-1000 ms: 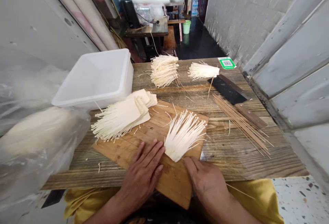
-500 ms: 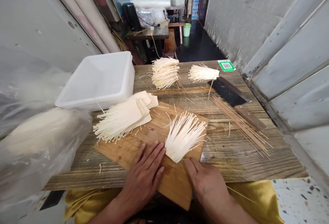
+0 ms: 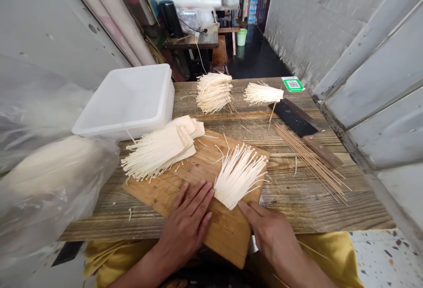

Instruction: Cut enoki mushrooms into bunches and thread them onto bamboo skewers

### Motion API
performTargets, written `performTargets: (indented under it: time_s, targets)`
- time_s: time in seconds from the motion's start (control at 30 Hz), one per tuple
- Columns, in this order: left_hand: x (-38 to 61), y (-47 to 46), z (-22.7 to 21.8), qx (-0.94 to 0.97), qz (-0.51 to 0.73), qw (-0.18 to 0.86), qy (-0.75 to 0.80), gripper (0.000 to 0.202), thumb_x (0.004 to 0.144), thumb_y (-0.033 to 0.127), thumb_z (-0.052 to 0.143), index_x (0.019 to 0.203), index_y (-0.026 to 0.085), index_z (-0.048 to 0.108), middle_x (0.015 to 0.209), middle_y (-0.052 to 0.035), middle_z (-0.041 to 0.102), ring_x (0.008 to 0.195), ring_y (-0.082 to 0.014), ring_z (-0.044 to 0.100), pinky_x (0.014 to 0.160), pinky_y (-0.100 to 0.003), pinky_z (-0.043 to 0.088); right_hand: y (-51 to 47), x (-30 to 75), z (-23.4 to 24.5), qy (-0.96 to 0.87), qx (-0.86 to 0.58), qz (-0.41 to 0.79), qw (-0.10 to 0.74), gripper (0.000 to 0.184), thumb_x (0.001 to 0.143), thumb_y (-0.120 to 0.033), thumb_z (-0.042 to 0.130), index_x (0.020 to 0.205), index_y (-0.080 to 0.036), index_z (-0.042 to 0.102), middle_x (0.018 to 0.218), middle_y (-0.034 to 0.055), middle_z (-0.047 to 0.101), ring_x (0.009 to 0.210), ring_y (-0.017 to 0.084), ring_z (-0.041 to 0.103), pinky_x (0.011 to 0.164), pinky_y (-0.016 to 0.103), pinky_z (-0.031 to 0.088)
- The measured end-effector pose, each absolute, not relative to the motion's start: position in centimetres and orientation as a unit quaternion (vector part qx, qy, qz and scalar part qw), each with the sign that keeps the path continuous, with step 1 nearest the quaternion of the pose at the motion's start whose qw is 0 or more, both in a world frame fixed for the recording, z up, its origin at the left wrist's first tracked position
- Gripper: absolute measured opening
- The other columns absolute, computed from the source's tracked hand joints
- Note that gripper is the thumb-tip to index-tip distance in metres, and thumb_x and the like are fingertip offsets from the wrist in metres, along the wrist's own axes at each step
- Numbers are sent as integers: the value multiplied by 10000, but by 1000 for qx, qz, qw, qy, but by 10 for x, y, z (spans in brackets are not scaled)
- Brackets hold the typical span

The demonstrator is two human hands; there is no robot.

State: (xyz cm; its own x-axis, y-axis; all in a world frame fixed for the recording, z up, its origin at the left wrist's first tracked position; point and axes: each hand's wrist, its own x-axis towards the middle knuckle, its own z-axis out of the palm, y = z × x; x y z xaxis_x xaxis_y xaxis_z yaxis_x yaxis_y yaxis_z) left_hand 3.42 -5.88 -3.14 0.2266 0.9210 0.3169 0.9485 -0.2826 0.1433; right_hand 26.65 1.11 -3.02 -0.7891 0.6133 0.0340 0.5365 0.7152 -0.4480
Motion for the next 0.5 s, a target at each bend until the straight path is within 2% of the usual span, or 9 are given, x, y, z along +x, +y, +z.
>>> performTargets:
  time_s: [0.3,0.5]
  targets:
    - [36,-58,-30,-770,-204,22,-604,403,906,220,450,1289,117,524,1356,-58,556,1313,-210,433,1178,-428,133,12,264,-30,-925,-310,185,115,475,845,-54,314,1257,-166,523,933,84,687,664,160,656,565,256,508]
    - [35,-58,-30,-769,-202,21,-606,405,906,220,452,1294,126,521,1356,-61,556,1315,-207,431,1177,-431,145,15,260,-28,-928,-316,145,130,376,835,-43,330,1086,-158,586,849,74,701,588,155,647,515,248,473]
